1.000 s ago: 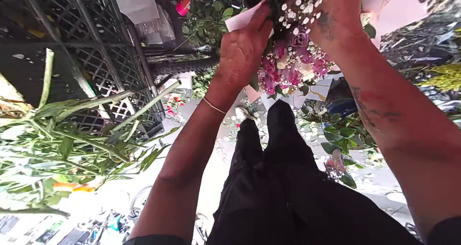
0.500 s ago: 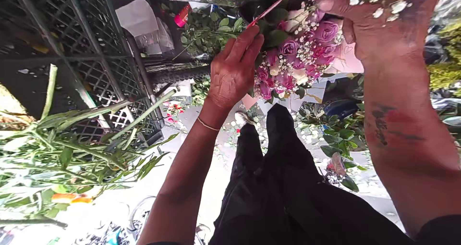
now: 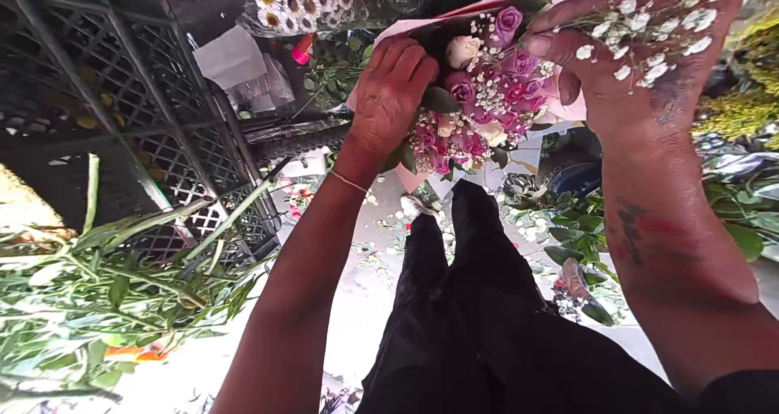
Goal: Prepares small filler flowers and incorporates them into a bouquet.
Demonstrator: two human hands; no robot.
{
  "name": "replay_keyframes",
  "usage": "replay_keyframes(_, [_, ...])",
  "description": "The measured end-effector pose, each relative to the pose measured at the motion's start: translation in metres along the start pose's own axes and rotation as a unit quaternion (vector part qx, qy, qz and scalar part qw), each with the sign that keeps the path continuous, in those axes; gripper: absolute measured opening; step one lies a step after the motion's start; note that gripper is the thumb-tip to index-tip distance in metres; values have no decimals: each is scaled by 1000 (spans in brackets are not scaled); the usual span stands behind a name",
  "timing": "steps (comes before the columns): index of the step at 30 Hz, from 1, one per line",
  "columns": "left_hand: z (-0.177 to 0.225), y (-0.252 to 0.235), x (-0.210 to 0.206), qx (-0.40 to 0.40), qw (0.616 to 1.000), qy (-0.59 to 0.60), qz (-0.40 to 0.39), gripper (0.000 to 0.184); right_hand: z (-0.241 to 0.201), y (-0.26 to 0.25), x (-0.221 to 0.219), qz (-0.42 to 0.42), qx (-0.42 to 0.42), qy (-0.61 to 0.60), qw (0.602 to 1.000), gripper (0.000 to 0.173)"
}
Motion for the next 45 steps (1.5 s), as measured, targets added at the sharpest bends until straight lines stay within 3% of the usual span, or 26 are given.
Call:
replay_keyframes(3, [-16,-4,4,28,999,14,-10,27,-9,-5,-36,-93,66,110,987,13])
replay_keyframes(7, [-22,-13,4,43,999,15,-8,26,-6,-7,-103,-297,127,329,887,32])
replay_keyframes(9, [-24,-16,3,45,999,11,-15,25,4,-7,-127,-358,116,397,837,28])
replay_keyframes(12, [-25,-16,3,40,999,15,-27,25,29,-16,-142,-354,122,481,793,19])
replay_keyframes(19, [-22,-18,2,49,997,10,-55,25,54,-27,-151,-402,20,521,753,25])
replay_keyframes(25, [-18,-17,6,75,994,15,-73,27,48,-37,-149,-348,-31,517,781,26])
replay_keyframes(28, [-17,-16,7,64,994,23,-86,26,63,-36,-156,-343,-1,552,760,29])
replay_keyframes(34, [-7,-13,22,69,993,55,-82,25,56,-38,-151,-424,-41,537,728,21])
replay_keyframes(36, [-3,-8,34,79,993,75,-47,25,45,-37,-143,-459,-51,507,728,20])
replay_keyframes(41, [8,11,59,146,984,75,62,22,33,-39,-137,-425,-43,495,757,21])
replay_keyframes(45, [13,27,58,253,965,28,61,19,41,-37,-137,-382,-56,522,761,18])
Point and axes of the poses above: each hand's wrist, its own y-axis away from the middle knuckle, its own x-axis out of the back of the hand, z = x × y, the point moved 8 cm from there along -y, towards the middle knuckle, and after that the axes turned 6 degrees about x, right-handed, at the moved point
